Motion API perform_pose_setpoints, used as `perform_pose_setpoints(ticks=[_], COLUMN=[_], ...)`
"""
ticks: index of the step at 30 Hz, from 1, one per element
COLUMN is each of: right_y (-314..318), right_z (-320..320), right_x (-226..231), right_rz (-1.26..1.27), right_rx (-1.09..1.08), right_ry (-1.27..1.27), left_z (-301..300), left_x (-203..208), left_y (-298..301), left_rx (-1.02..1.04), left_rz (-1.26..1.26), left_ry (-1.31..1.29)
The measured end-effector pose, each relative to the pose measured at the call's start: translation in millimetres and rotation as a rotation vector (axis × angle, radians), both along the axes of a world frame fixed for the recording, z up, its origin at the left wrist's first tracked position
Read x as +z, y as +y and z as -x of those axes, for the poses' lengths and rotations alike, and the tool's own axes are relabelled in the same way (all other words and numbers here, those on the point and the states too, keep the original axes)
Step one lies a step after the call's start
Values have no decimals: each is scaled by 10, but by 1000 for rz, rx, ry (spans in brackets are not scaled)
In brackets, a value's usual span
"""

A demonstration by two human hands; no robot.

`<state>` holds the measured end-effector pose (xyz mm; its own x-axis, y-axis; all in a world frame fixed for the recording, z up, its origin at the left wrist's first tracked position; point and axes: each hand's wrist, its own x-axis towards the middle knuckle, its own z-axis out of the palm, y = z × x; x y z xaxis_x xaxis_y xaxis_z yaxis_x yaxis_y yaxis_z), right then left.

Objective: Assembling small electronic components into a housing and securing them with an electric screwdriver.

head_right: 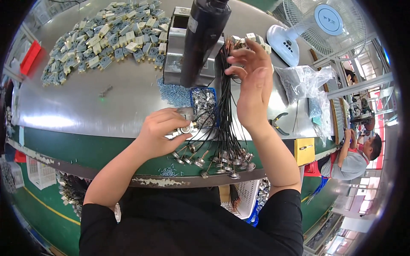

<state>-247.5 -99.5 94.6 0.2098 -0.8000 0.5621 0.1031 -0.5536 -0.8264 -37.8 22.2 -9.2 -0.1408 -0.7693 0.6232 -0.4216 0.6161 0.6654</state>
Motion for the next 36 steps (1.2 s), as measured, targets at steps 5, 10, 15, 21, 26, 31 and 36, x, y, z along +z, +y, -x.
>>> perform_pose_setpoints(ticks=[5,10,15,21,26,31,36], right_y=[185,337,424,407,382,317,288], right_z=[173,26,-95,-183,-222,-264,-242], right_x=[131,160,141,26,-28,-105,-124], right_rz=[-180,97,172,208,116,237,375], right_rx=[140,498,494,332,299,269,237], right_ry=[343,956,1042,1066,1005,926,989], left_z=[-18,-33,-45,-44,-47,-103,-98], left_x=[17,72,67,145,133,111,250], left_y=[-19,1,33,55,11,-43,10], left_rx=[-46,23,193,281,307,330,333], left_rz=[-27,-8,-33,61,95,198,-10], left_ry=[32,59,175,65,100,25,46])
